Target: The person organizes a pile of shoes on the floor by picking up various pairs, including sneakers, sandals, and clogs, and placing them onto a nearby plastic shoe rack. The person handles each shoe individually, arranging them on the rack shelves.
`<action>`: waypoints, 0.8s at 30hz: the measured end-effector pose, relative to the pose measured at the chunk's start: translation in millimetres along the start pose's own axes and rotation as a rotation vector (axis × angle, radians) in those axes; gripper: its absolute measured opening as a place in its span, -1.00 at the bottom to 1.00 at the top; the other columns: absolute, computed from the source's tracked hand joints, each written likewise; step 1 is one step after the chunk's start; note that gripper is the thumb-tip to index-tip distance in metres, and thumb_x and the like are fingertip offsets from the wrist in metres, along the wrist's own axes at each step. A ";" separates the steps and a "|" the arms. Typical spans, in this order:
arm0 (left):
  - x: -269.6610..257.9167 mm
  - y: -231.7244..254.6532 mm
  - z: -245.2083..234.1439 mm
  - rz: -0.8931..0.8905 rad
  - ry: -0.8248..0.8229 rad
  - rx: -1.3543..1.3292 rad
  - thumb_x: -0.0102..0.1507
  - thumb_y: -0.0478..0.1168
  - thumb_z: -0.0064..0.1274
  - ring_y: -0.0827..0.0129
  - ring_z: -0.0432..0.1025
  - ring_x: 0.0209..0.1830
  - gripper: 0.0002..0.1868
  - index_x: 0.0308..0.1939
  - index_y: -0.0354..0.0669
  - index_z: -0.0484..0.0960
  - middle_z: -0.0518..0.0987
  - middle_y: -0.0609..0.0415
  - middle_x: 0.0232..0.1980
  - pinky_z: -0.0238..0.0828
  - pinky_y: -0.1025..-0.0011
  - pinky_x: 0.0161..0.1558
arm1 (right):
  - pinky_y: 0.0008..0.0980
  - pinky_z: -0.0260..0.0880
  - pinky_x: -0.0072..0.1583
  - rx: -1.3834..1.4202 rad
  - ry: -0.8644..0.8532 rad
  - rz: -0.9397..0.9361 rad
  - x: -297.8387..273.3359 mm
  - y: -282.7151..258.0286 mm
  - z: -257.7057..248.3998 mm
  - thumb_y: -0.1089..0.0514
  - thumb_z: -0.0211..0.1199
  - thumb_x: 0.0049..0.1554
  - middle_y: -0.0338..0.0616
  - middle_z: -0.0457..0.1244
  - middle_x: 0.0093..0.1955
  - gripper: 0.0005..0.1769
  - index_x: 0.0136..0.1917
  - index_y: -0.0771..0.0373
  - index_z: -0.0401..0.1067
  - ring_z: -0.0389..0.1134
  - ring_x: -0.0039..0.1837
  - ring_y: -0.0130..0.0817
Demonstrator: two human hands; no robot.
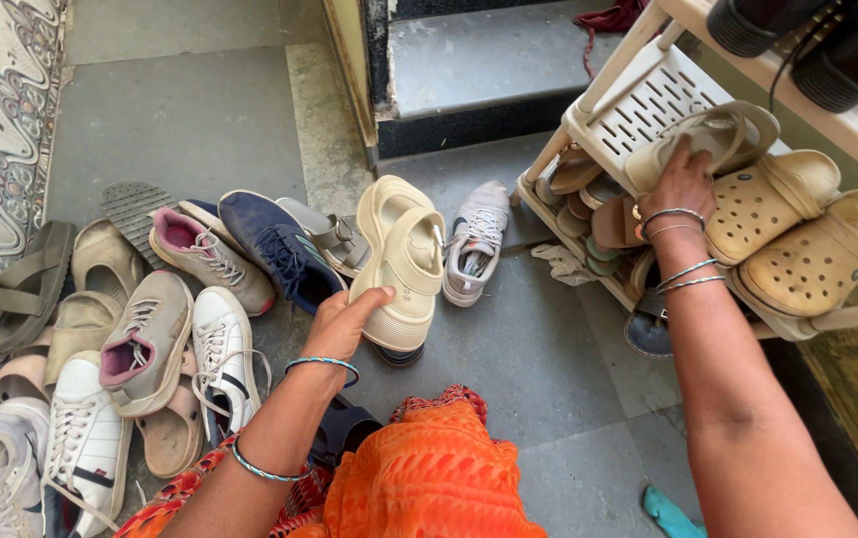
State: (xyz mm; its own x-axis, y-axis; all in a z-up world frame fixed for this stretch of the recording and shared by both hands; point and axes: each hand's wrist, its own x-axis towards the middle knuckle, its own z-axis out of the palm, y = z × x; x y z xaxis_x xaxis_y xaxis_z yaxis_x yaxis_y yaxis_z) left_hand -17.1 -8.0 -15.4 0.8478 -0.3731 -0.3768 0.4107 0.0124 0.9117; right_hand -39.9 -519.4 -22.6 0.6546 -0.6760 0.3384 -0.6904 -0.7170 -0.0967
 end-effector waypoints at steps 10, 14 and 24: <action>-10.1 8.2 1.3 -0.022 0.031 0.052 0.08 0.04 0.24 0.38 0.55 -0.11 -0.41 0.00 -0.38 0.68 0.70 -0.03 -0.09 0.39 0.44 -0.01 | 0.11 0.40 0.06 -0.070 0.254 -0.425 12.7 7.9 31.5 0.16 0.51 -0.06 0.17 0.13 0.17 -0.46 0.18 0.17 0.42 0.37 -0.04 0.18; -7.2 6.4 -1.3 -0.029 0.040 0.069 0.07 0.05 0.24 0.38 0.57 -0.08 -0.41 0.01 -0.36 0.67 0.71 -0.01 -0.08 0.40 0.45 0.00 | 0.08 0.41 0.07 -0.005 0.308 -0.543 13.7 -11.3 22.9 0.18 0.54 -0.06 0.17 0.13 0.19 -0.49 0.14 0.15 0.44 0.35 0.04 0.20; -0.5 7.3 0.8 -0.024 0.022 0.075 0.07 0.04 0.25 0.39 0.57 -0.14 -0.42 -0.01 -0.37 0.70 0.72 -0.01 -0.12 0.41 0.45 -0.05 | 0.03 0.45 0.16 0.112 0.213 -0.505 43.9 -7.9 19.0 0.26 0.53 -0.04 0.14 0.09 0.42 -0.50 0.16 0.04 0.50 0.37 0.13 0.22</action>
State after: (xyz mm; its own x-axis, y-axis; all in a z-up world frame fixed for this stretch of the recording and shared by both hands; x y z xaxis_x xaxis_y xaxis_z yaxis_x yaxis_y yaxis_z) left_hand -14.8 -8.5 -8.4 0.8454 -0.3518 -0.4019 0.4058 -0.0664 0.9116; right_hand 0.1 -546.7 -24.8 0.8109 -0.2027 0.5490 -0.2626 -0.9644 0.0319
